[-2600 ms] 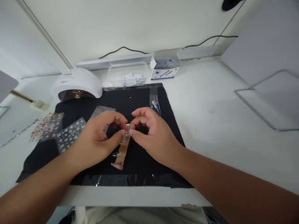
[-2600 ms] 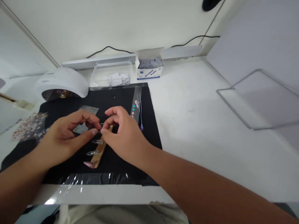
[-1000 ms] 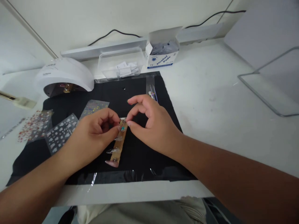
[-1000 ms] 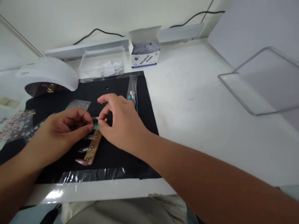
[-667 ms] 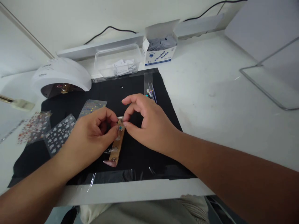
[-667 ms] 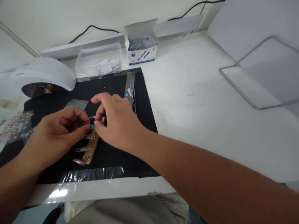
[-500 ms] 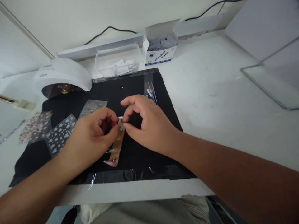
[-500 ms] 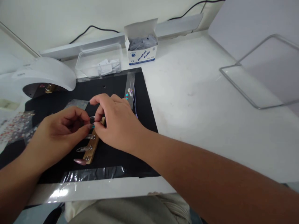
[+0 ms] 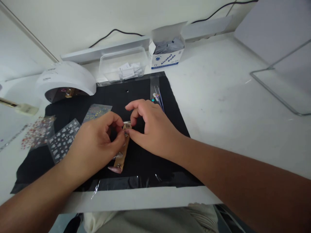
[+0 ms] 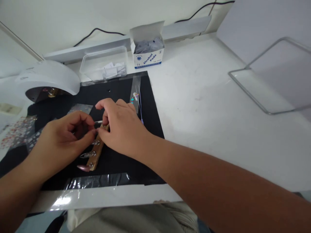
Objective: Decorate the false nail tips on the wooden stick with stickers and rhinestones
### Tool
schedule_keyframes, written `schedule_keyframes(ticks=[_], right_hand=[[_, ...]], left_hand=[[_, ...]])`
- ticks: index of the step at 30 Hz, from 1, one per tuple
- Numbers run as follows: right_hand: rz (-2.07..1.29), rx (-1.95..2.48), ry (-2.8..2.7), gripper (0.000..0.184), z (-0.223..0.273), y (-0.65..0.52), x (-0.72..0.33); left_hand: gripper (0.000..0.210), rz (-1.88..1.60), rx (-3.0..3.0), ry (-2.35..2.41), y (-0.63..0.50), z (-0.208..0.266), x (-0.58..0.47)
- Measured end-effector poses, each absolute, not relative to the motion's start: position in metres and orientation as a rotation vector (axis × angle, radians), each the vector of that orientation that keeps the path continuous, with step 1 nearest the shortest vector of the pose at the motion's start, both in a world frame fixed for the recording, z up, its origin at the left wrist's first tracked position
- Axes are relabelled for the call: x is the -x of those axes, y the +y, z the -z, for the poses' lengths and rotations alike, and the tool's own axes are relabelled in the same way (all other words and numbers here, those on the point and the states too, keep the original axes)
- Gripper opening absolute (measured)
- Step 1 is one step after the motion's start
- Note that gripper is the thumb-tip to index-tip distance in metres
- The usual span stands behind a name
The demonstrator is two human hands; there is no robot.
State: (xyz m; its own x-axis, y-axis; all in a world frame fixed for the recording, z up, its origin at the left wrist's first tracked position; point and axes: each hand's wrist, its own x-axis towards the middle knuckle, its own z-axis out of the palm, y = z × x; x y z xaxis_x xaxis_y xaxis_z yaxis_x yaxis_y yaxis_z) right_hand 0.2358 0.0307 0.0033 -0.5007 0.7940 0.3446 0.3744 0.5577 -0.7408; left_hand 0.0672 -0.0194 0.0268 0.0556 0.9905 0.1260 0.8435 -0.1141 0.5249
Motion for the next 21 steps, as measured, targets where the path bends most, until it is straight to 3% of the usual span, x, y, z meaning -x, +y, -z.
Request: schedule_keyframes(ticks=[14, 21], right_hand=[[-0.746, 1.015, -2.148, 0.042, -0.0029, 0.0305, -0.232], [-0.755, 1.029, -2.142, 0.042, -0.0036, 0.0314, -0.2315]], left_hand=[[0.002, -0.495, -2.475, 1.914, -0.024, -0.0303, -0.07], [0.004, -0.549, -2.379, 1.832, -0.0219, -0.0333, -0.066]])
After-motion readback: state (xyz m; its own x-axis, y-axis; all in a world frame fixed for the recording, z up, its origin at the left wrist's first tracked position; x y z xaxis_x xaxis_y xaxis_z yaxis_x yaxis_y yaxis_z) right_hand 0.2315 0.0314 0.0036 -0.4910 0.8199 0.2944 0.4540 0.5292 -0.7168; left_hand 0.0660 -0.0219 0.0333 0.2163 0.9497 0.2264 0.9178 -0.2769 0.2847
